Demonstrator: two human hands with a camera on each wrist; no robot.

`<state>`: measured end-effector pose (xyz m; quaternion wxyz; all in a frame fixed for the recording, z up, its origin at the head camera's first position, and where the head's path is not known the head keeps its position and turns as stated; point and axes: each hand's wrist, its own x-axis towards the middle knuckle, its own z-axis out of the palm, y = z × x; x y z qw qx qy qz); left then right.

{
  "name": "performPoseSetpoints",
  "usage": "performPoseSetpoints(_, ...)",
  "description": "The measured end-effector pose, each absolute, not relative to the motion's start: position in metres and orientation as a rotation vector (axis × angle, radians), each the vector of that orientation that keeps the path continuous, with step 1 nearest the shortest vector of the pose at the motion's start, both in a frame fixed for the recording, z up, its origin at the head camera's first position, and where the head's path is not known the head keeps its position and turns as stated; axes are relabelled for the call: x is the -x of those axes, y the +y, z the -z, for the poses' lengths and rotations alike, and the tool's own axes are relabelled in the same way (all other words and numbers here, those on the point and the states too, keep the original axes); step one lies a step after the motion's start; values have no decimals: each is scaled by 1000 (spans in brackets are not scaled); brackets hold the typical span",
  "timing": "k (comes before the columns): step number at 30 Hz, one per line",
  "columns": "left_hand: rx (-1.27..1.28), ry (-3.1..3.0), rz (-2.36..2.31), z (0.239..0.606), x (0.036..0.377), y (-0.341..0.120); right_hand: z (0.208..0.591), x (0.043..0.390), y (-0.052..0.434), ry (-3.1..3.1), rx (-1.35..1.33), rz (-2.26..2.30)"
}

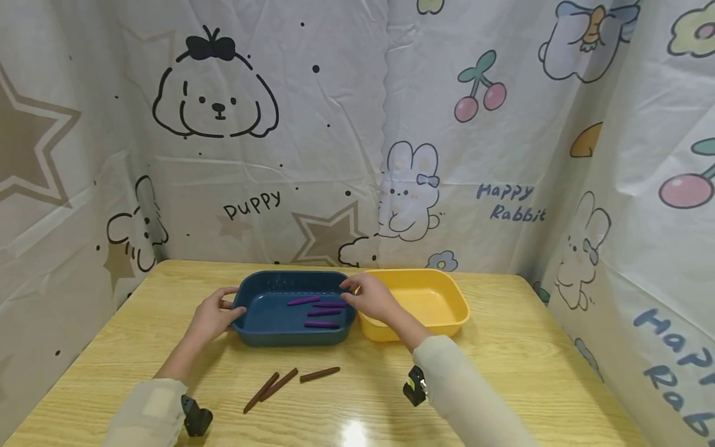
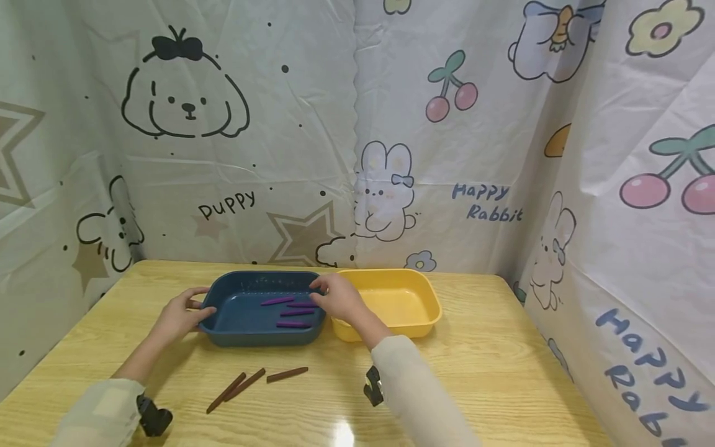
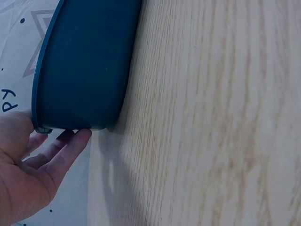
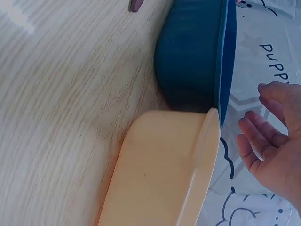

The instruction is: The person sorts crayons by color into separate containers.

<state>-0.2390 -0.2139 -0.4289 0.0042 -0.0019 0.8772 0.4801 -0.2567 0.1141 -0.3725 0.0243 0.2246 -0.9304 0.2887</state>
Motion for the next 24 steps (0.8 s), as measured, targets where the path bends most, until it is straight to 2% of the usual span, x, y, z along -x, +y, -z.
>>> performPoseSetpoints(11,-9,2749,-1511,429,240,-215,370,252,149,-2839,-556,-1011)
performPoseSetpoints(24,4,2739,-1499,428,238,-215,375,244,226,-2807,-321,-1081)
